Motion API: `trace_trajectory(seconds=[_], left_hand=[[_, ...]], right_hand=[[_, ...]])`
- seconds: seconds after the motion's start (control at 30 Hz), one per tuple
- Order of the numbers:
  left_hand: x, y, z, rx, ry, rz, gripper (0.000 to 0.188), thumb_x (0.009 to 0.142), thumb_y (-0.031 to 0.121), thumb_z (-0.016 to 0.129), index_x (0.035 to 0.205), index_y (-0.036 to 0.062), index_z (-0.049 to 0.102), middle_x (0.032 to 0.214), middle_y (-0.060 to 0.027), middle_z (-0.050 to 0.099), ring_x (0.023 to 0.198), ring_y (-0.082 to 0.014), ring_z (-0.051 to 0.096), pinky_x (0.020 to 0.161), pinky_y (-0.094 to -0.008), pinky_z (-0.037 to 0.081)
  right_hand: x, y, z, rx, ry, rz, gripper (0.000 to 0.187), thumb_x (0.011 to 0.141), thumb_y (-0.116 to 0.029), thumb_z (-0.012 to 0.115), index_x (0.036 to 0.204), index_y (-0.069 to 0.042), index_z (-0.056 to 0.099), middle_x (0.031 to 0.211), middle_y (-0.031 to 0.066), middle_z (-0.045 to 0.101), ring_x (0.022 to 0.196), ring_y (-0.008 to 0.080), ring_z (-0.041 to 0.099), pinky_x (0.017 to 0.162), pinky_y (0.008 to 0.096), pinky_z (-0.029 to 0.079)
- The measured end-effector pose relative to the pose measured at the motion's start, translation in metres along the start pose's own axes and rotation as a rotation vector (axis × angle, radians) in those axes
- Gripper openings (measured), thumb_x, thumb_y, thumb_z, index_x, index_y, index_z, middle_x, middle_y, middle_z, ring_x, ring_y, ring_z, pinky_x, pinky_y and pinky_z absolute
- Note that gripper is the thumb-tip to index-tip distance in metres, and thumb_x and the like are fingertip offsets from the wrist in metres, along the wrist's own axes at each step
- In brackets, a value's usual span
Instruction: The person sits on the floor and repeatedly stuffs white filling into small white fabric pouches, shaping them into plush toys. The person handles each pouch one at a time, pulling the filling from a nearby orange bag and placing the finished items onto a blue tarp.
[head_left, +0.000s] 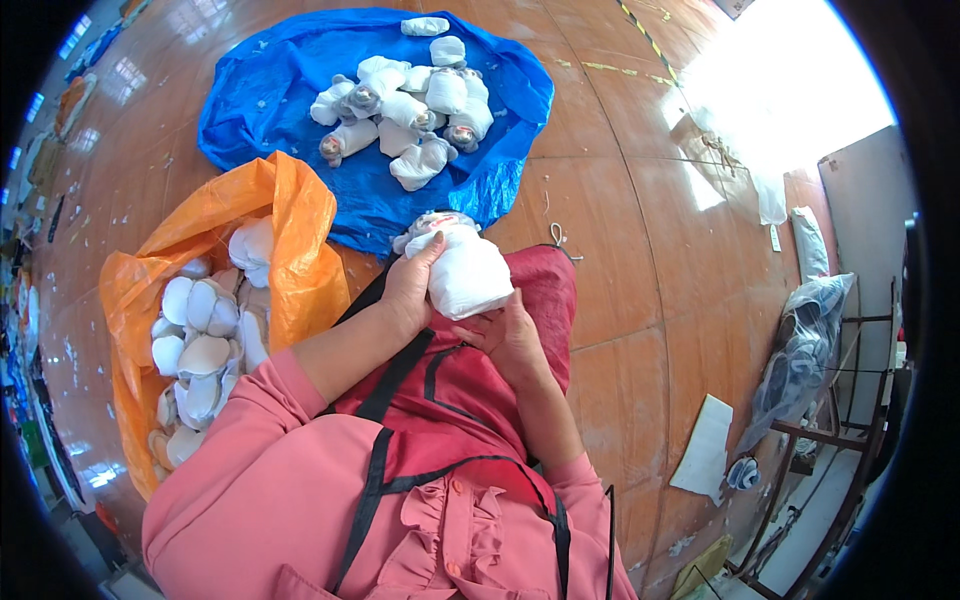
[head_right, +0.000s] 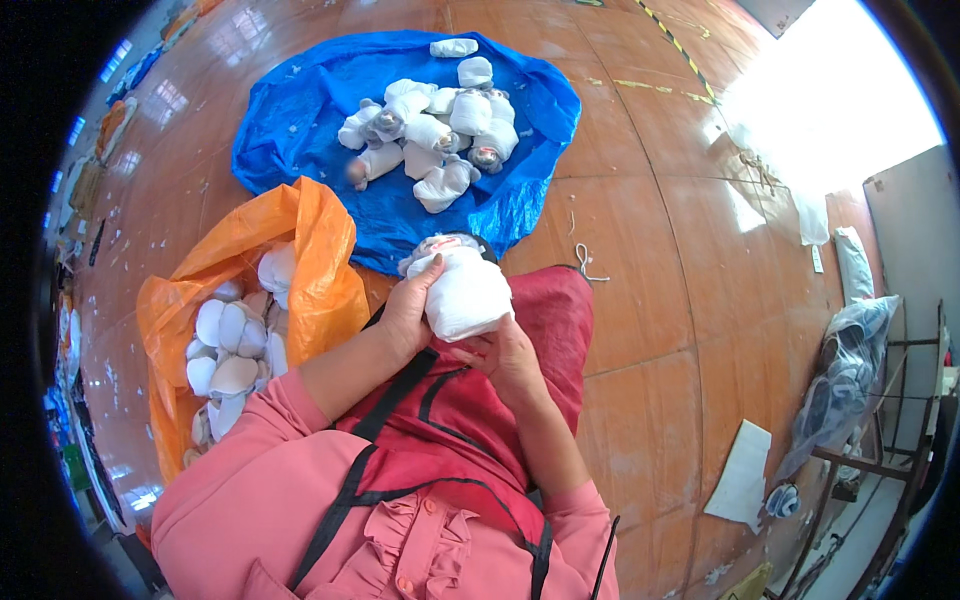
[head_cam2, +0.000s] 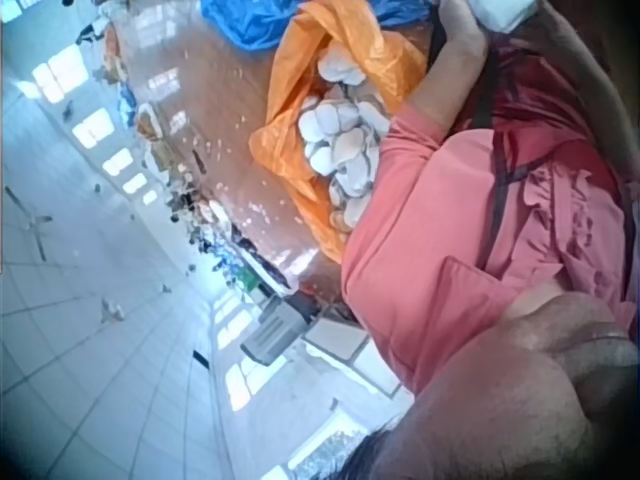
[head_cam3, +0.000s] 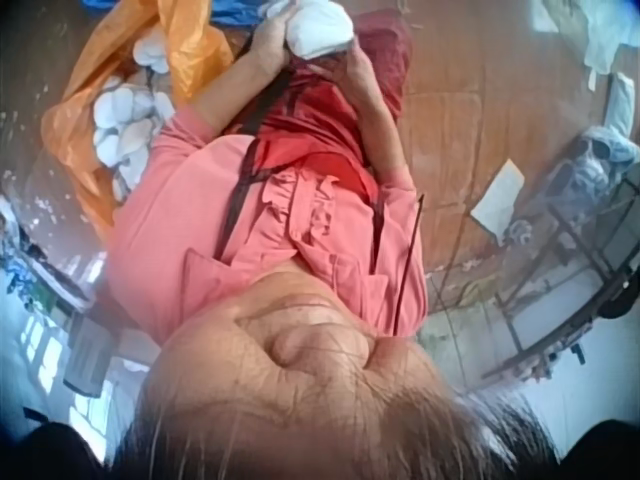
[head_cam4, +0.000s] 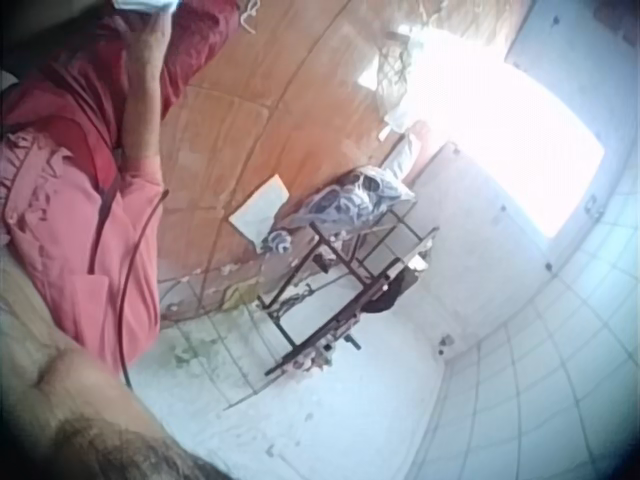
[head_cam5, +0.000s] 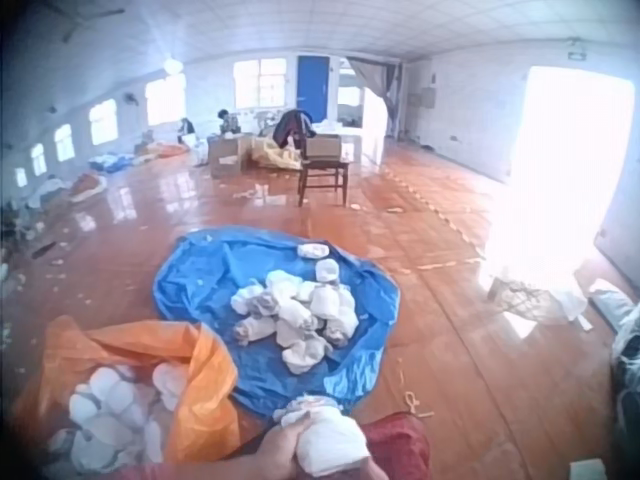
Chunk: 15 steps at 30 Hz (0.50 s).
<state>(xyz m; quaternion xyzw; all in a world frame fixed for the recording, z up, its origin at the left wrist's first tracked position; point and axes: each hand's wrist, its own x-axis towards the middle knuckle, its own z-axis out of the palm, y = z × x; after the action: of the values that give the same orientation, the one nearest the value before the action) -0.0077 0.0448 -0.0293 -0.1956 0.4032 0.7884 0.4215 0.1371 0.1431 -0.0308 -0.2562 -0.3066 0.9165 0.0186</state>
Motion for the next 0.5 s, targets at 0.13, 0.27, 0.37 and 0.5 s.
trace_trajectory(seconds=[0.13, 0.27, 0.37, 0.5], left_hand=[[0.0, -0.008, -0.002, 0.176, 0.023, 0.251, 0.047, 0.092, 0.026, 0.068, 0.13, 0.0037, 0.052, 0.119, -0.0119, 0.064, 0.104, -0.0265, 0.065, 0.087, -0.0411, 0.054], [0.017, -0.011, -0.017, -0.016, -0.021, 0.022, 0.047, 0.093, 0.026, 0.065, 0.133, 0.0064, 0.05, 0.124, -0.0134, 0.062, 0.109, -0.0297, 0.063, 0.096, -0.0461, 0.051], [0.015, -0.004, -0.008, -0.146, -0.094, -0.169, 0.046, 0.096, 0.027, 0.061, 0.135, 0.0089, 0.047, 0.127, -0.013, 0.059, 0.112, -0.0321, 0.061, 0.097, -0.0496, 0.05], [0.01, 0.006, -0.003, -0.143, -0.193, -0.155, 0.042, 0.101, 0.036, 0.047, 0.138, 0.0141, 0.044, 0.133, -0.0112, 0.056, 0.12, -0.0317, 0.058, 0.1, -0.0501, 0.049]], right_hand=[[0.02, 0.013, 0.011, 0.08, 0.086, -0.046, 0.045, 0.099, -0.026, 0.056, 0.138, -0.007, 0.042, 0.131, 0.0091, 0.056, 0.117, 0.0261, 0.058, 0.095, 0.0432, 0.052], [0.029, 0.028, 0.003, 0.113, 0.092, -0.205, 0.037, 0.098, -0.009, 0.055, 0.134, -0.005, 0.046, 0.126, 0.0102, 0.059, 0.111, 0.0245, 0.062, 0.091, 0.0411, 0.055], [0.02, 0.022, 0.009, 0.133, 0.092, -0.269, 0.029, 0.1, -0.009, 0.053, 0.129, -0.005, 0.05, 0.119, 0.0107, 0.062, 0.106, 0.0236, 0.064, 0.088, 0.04, 0.056], [0.01, 0.016, -0.005, 0.227, -0.099, -0.295, 0.017, 0.101, -0.013, 0.051, 0.117, -0.005, 0.054, 0.108, 0.0104, 0.063, 0.098, 0.0193, 0.064, 0.082, 0.0351, 0.057]])
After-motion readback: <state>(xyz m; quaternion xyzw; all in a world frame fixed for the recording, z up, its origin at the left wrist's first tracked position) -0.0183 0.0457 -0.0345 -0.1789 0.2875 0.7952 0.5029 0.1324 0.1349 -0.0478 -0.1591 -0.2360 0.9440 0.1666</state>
